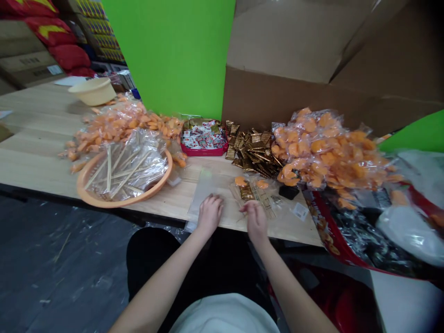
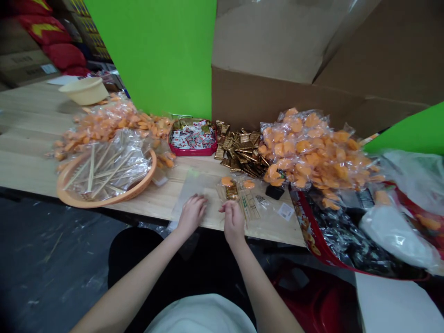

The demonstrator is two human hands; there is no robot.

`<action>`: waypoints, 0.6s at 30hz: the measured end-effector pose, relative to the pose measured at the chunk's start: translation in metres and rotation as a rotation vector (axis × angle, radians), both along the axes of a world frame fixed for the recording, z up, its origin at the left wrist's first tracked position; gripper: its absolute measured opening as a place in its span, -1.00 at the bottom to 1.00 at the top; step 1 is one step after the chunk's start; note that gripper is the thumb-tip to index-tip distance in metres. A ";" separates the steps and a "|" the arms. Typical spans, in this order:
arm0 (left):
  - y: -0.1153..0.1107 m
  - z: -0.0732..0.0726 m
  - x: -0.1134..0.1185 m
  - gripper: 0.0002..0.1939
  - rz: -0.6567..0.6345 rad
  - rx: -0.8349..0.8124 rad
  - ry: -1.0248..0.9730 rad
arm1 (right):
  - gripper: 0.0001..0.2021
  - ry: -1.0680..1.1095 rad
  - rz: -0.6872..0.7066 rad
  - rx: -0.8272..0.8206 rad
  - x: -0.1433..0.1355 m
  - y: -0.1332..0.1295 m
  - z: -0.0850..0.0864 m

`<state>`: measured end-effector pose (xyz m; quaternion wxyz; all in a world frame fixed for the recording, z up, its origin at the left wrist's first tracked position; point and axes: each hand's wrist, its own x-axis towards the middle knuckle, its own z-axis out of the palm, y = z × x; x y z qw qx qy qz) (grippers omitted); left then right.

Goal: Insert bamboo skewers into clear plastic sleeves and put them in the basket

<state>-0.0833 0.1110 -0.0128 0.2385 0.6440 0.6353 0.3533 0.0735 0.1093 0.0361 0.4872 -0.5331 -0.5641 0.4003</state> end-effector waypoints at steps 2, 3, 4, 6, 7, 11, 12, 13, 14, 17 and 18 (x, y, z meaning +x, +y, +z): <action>0.016 -0.008 0.003 -0.71 -0.020 0.030 0.062 | -0.63 -0.042 0.056 -0.059 -0.004 -0.001 -0.016; 0.022 -0.012 0.004 -0.70 -0.036 0.040 0.088 | -0.62 -0.036 0.060 -0.082 -0.004 -0.002 -0.023; 0.025 -0.015 0.006 -0.72 -0.054 0.047 0.109 | -0.62 -0.028 0.055 -0.107 -0.002 -0.003 -0.028; 0.026 -0.020 0.007 -0.78 -0.083 0.057 0.140 | -0.60 -0.005 0.029 -0.175 0.005 -0.004 -0.033; 0.023 -0.020 0.007 -0.80 -0.091 0.061 0.151 | -0.60 0.006 0.018 -0.219 0.009 -0.004 -0.034; -0.011 -0.009 0.002 -0.78 -0.091 0.095 0.158 | -0.52 0.042 0.093 -0.472 0.016 0.002 -0.035; -0.024 -0.005 0.000 -0.77 -0.097 0.116 0.150 | -0.49 0.082 0.154 -0.575 0.014 0.003 -0.034; -0.037 -0.001 -0.002 -0.76 -0.114 0.142 0.140 | -0.46 0.133 0.224 -0.675 0.011 0.004 -0.033; -0.050 0.003 -0.004 -0.74 -0.144 0.164 0.130 | -0.45 0.187 0.292 -0.757 0.007 0.005 -0.032; -0.083 0.012 -0.011 -0.68 -0.283 0.171 0.099 | -0.54 0.255 0.410 -0.830 -0.006 0.004 -0.028; -0.091 0.013 -0.013 -0.66 -0.329 0.151 0.087 | -0.59 0.238 0.427 -0.821 -0.010 0.001 -0.026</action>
